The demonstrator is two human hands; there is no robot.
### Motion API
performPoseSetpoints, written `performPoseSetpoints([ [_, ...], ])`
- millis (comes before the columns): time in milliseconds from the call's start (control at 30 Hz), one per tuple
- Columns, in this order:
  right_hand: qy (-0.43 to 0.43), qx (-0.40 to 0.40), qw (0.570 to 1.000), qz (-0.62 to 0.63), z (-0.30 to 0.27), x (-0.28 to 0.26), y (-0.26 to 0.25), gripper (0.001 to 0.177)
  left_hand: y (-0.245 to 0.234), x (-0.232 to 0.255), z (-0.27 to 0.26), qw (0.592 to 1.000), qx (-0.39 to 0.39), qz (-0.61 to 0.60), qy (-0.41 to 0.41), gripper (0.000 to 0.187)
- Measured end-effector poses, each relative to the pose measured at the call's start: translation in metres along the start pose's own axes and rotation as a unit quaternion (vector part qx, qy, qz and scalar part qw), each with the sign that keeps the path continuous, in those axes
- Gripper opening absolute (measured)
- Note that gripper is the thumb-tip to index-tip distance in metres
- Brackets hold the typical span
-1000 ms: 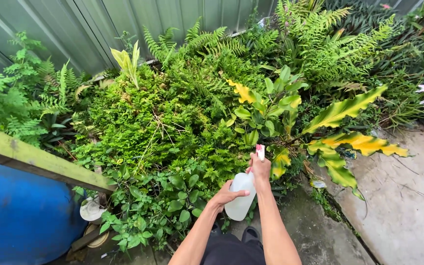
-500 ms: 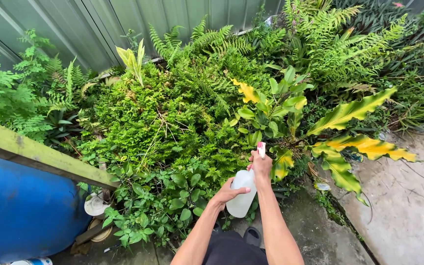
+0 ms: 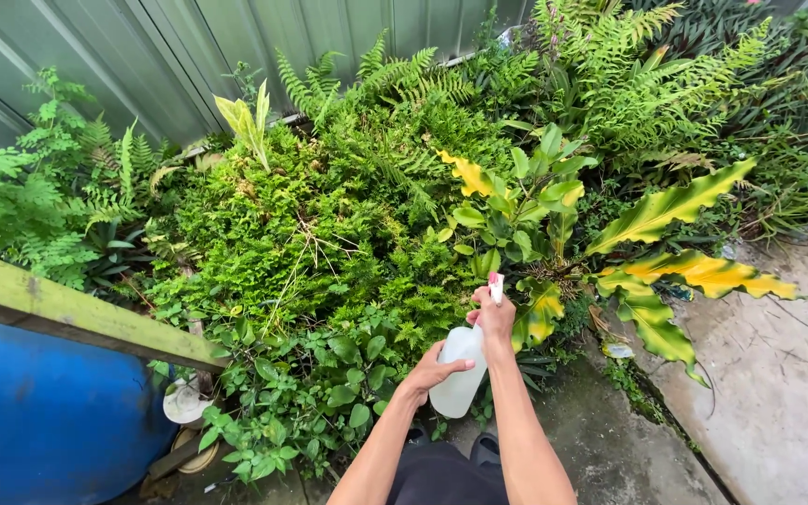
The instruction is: The person uses a white spray bottle to mist water onto various outdoor plants along a concrete path. They move along the path, spraying different plant clusters including ferns and flowering plants.
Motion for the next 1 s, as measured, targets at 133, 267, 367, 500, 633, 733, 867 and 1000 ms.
performPoseSetpoints([
  [133, 0.006, -0.006, 1.0, -0.007, -0.006, 0.001, 0.003, 0.023, -0.002, 0.007, -0.009, 1.0, -0.002, -0.002, -0.001, 0.103],
  [267, 0.0, 0.006, 1.0, -0.027, -0.009, 0.003, 0.001, 0.018, -0.008, 0.01, -0.013, 1.0, 0.005, 0.004, 0.0, 0.104],
  [367, -0.006, 0.026, 0.998, -0.048, -0.015, -0.006, -0.002, 0.021, -0.006, 0.02, -0.021, 1.0, 0.005, -0.001, -0.005, 0.107],
  [500, -0.004, 0.006, 0.999, -0.035, -0.008, -0.007, 0.003, 0.017, -0.008, 0.025, -0.02, 1.0, 0.021, -0.005, 0.008, 0.106],
  [633, 0.01, -0.091, 0.996, -0.022, -0.014, -0.023, 0.018, 0.027, -0.006, 0.015, -0.002, 0.999, 0.032, -0.012, 0.019, 0.101],
  [733, 0.014, -0.113, 0.993, -0.029, -0.002, -0.018, 0.019, 0.025, 0.005, 0.018, -0.003, 0.999, 0.039, -0.021, 0.014, 0.096],
  [867, 0.026, -0.125, 0.991, -0.033, 0.01, -0.024, 0.01, 0.023, 0.016, 0.008, 0.017, 0.998, 0.053, -0.032, 0.011, 0.1],
  [1000, -0.001, -0.04, 0.999, -0.022, 0.032, -0.035, -0.027, 0.022, 0.04, 0.009, 0.027, 0.996, 0.085, -0.024, 0.016, 0.102],
])
Point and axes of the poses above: each hand's wrist, its own z-axis towards the middle knuckle, its own y-axis out of the palm, x = y × z, the point moved 10 cm from there along z, towards the middle knuckle
